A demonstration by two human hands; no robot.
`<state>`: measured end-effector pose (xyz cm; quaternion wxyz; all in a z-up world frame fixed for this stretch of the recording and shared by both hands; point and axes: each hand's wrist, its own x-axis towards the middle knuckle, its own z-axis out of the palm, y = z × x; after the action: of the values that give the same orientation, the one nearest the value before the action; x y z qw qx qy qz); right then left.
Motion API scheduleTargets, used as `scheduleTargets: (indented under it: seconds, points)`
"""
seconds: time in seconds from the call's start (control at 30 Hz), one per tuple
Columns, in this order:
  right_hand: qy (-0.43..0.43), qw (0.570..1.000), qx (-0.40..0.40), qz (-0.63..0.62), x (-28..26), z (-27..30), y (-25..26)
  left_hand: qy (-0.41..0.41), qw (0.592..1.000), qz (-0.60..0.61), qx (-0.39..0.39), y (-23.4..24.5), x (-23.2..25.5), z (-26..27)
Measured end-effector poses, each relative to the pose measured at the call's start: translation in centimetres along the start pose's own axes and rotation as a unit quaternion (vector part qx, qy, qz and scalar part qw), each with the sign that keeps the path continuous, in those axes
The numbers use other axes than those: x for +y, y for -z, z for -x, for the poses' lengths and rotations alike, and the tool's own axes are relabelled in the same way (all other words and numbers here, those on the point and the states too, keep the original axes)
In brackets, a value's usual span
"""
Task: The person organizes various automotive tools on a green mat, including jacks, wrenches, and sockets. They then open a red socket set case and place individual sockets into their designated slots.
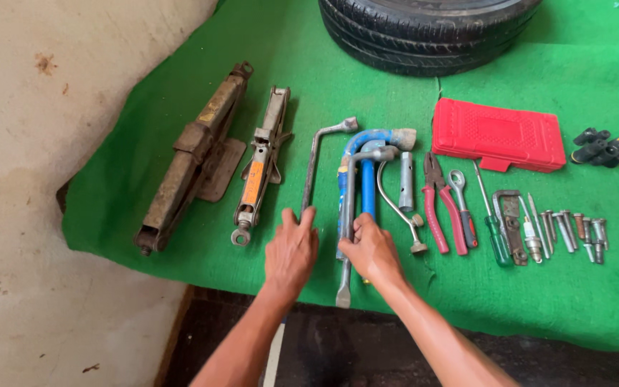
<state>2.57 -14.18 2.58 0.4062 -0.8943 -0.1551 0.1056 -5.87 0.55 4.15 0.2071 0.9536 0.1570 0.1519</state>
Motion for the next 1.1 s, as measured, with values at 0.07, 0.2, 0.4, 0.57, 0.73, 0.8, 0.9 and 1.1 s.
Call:
scheduleTargets:
  seconds: [0.07,0.2,0.4,0.57,0.73,0.8,0.9,1.1]
  points:
    - [0.02,1.0,-0.003,-0.012,-0.5,1.1,0.5,0.005,0.994,-0.072,-0.087,-1.3,-0.9,-2.0]
    - [0.039,0.998,-0.016,0.051,-2.5,3.7,1.3,0.023,0.987,-0.119,-0.109,-4.0,-3.1,-3.9]
    - [0.145,0.988,-0.039,0.045,-4.1,5.5,0.5,0.005,0.985,-0.168,-0.047,-4.7,-5.4,-5.0]
    - [0.088,0.994,-0.06,0.033,-4.5,4.0,-3.9,0.055,0.979,-0.163,-0.105,-4.2,-5.8,-4.7]
    - [0.061,0.997,-0.003,0.055,-3.9,0.7,-7.9,0.073,0.98,-0.14,-0.124,-4.0,-5.8,-5.2]
    - [0.047,0.996,0.003,0.076,-3.6,0.2,-8.1,0.076,0.982,-0.132,-0.112,-4.2,-5.8,-5.1]
    - [0.05,0.994,0.009,0.098,-3.5,-0.6,-7.7,0.066,0.985,-0.134,-0.085,-4.4,-5.9,-4.9]
    - [0.076,0.991,0.026,0.107,-4.5,-3.0,-7.4,0.073,0.985,-0.12,-0.097,-4.4,-5.7,-4.8]
